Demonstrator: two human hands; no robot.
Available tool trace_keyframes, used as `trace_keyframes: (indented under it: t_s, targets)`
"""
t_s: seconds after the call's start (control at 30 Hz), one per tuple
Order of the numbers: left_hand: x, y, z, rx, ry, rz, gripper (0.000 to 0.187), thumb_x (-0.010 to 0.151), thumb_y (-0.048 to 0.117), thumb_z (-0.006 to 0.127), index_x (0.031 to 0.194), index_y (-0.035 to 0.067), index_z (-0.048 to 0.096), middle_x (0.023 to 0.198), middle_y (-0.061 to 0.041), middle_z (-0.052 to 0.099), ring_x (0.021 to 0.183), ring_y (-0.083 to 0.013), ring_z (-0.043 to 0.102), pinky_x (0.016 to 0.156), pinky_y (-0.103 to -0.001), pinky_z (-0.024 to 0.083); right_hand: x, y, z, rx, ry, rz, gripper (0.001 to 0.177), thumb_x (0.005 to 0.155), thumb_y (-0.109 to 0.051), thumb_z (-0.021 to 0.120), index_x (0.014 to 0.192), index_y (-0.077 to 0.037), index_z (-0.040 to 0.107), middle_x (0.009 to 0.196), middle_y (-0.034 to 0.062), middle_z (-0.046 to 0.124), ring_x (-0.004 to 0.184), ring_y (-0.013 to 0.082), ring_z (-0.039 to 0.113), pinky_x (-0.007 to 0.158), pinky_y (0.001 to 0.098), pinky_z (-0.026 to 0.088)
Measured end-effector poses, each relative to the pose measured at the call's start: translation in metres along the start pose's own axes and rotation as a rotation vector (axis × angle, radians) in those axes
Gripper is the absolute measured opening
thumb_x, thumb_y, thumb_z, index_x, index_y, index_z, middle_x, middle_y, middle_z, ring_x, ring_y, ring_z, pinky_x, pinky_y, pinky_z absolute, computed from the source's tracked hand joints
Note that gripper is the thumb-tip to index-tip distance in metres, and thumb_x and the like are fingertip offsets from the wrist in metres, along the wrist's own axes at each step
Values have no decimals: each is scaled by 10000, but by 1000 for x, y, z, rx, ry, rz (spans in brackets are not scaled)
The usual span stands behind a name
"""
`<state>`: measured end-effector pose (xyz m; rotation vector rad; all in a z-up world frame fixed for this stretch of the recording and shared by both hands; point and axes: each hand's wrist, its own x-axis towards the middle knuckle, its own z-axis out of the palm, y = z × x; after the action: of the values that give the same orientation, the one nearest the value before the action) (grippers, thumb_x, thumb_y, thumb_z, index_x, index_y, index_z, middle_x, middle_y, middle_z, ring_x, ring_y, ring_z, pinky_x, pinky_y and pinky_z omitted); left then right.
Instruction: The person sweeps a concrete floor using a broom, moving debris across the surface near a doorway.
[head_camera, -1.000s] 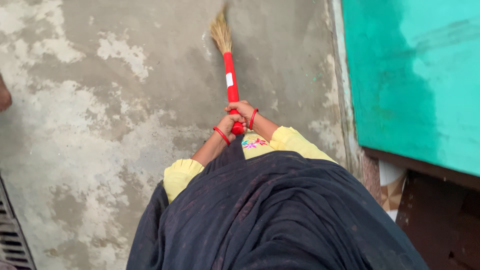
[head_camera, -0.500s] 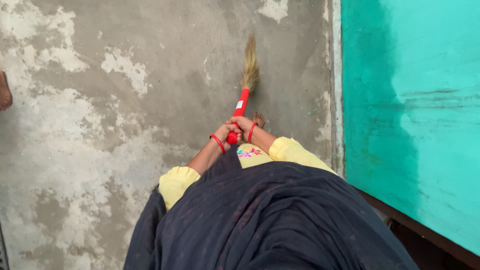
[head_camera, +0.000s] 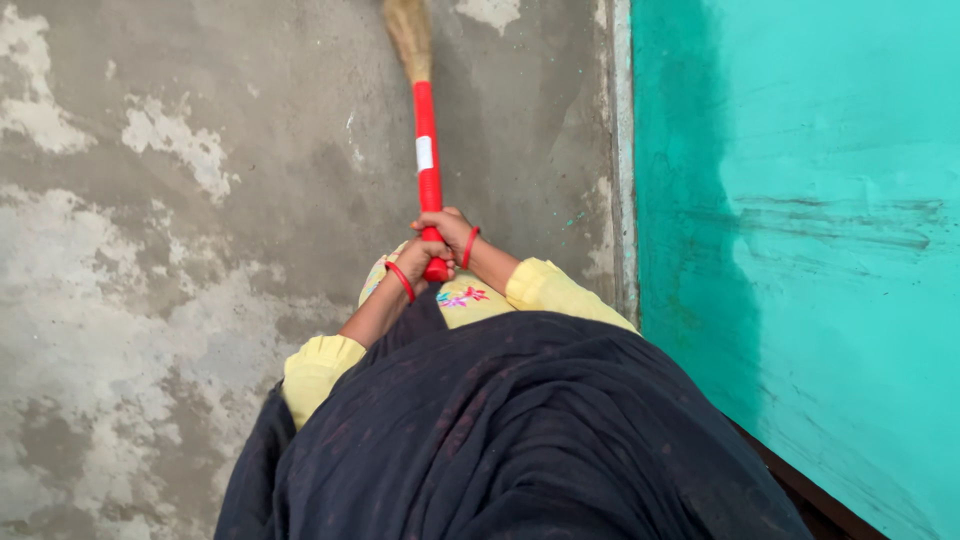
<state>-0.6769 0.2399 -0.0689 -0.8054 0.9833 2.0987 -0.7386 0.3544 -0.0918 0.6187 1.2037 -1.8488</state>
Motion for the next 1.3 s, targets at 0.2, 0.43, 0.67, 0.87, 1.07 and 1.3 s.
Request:
trace_keyframes:
  t_s: [0.2, 0.43, 0.67, 0.87, 1.07, 1.3]
  targets:
    - [51, -1, 19, 169, -88, -196, 143, 742, -4, 636, 879, -23, 600, 724, -113, 627, 592, -214, 648, 543, -332, 584, -16, -8, -48, 225, 151, -71, 172, 851, -97, 685, 974, 16, 645, 827, 98, 673, 699, 184, 668, 637, 332, 568]
    - [130, 12, 4, 154, -247, -529, 43, 785, -3, 606, 825, -12, 597, 661, -129, 616, 519, -220, 614, 489, -295, 551, 8, -9, -82, 441, 126, 372, 162, 915, -307, 590, 959, -155, 627, 641, 54, 524, 444, 232, 451, 406, 367, 410]
    - [160, 94, -18, 125, -165, -540, 37, 778, 4, 587, 814, -2, 585, 660, -113, 608, 513, -221, 592, 485, -307, 553, 87, -60, -42, 381, 72, 360, 190, 919, -296, 603, 875, -113, 575, 652, 51, 560, 444, 189, 427, 385, 352, 374]
    - [157, 156, -32, -19, 10, -234, 88, 771, 22, 628, 837, 47, 575, 690, -67, 589, 542, -174, 594, 463, -302, 522, 170, -120, 6, 115, 7, 357, 129, 863, -191, 654, 873, -78, 593, 727, 87, 635, 518, 217, 565, 409, 357, 417]
    - [141, 214, 7, -64, 98, -40, 144, 736, -37, 609, 872, -5, 576, 707, -111, 601, 559, -205, 621, 465, -329, 542, 180, -174, 41, -23, 89, 113, 161, 781, -101, 673, 894, 14, 667, 762, 107, 679, 650, 212, 660, 609, 356, 575]
    - [151, 263, 13, -43, 6, -49, 133, 737, -27, 605, 868, -18, 585, 717, -131, 617, 555, -224, 638, 474, -351, 559, 159, -233, 71, 44, 144, 37, 265, 879, -226, 784, 880, -23, 614, 721, 73, 637, 559, 185, 631, 501, 333, 535]
